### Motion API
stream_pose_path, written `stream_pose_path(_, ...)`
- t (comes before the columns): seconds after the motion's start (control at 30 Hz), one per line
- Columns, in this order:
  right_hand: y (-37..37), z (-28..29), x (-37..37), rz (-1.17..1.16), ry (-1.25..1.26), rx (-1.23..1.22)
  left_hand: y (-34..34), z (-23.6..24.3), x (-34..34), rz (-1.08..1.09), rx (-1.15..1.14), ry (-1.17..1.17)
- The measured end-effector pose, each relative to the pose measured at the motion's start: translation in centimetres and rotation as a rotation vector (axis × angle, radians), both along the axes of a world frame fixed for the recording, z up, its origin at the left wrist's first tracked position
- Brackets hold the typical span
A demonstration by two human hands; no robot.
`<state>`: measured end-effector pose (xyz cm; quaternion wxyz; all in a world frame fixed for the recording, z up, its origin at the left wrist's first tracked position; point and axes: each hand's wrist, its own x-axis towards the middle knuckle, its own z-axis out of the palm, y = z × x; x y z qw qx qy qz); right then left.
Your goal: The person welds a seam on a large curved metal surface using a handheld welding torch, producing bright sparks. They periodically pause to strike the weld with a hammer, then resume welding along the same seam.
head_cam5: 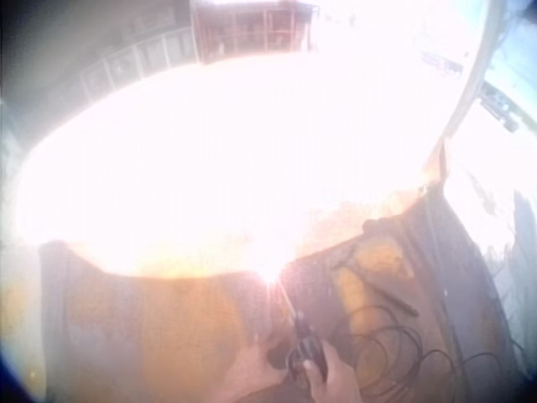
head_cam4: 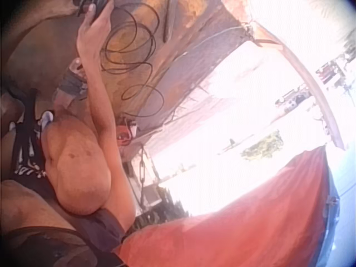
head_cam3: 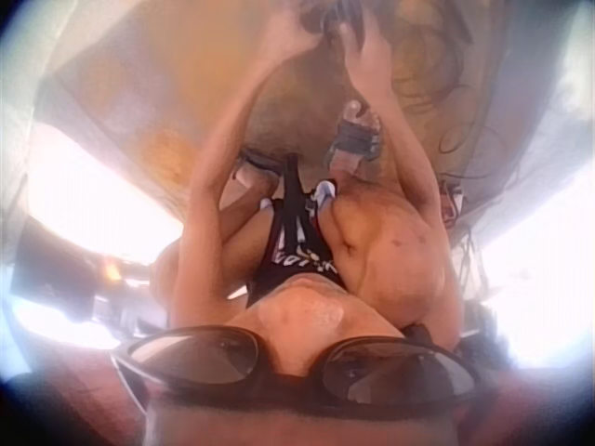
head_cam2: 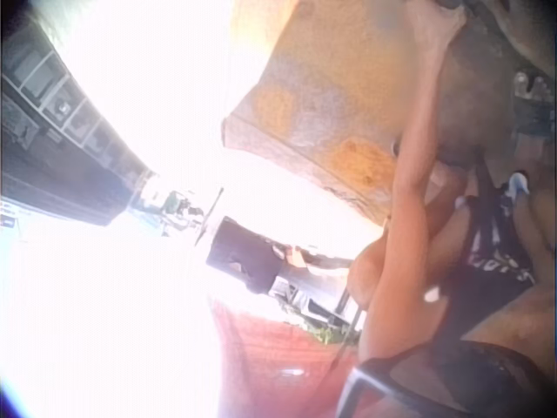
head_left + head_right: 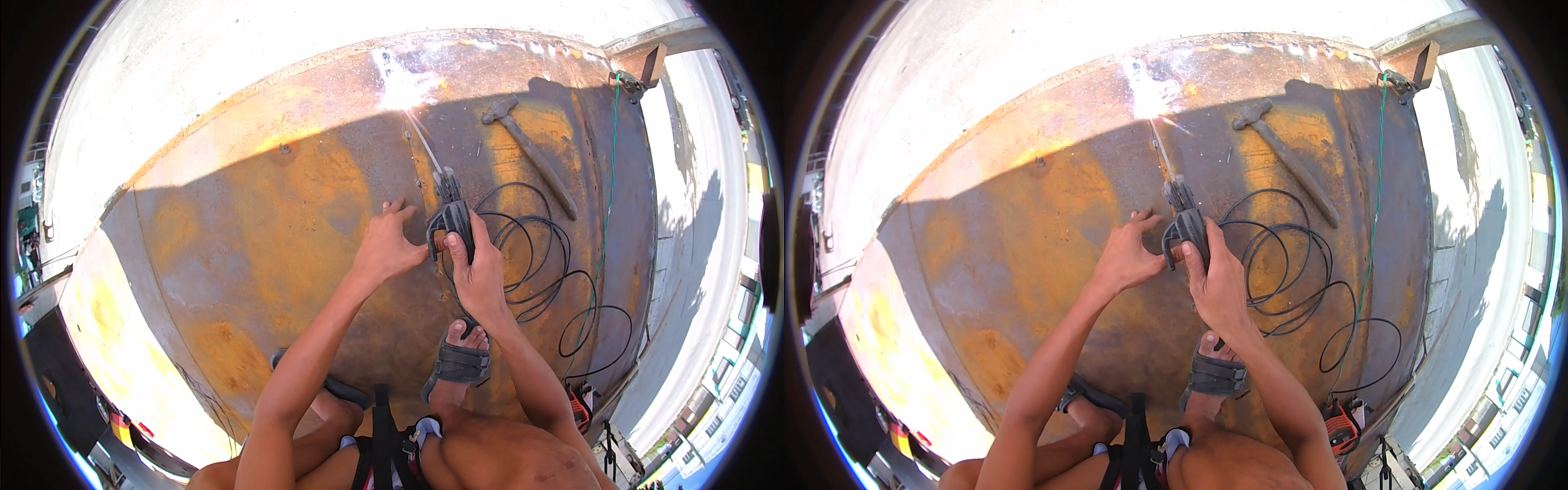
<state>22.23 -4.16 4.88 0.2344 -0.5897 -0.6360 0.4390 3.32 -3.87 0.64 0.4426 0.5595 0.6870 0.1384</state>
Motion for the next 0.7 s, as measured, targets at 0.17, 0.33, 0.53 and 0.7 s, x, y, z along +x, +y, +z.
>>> stream_pose_path(0.17,0.0,0.0,0.0,-0.008,0.03,0.022,0.1,0.3,-0.1,0.016,0.0,-0.025)
stream_pose_path(0.33,-0.2,-0.7,0.6,0.0,0.046,0.141,0.4,0.6,0.3,0.005,-0.008,-0.028)
stream_pose_path(0.53,0.1,-0.3,0.2,-0.01,0.133,0.106,0.0,-0.8,0.1,0.043,0.062,-0.032)
stream_pose_path(0.7,0.6,0.8,0.4,0.002,0.016,0.003,0.5,-0.5,0.5,0.054,0.042,0.003)
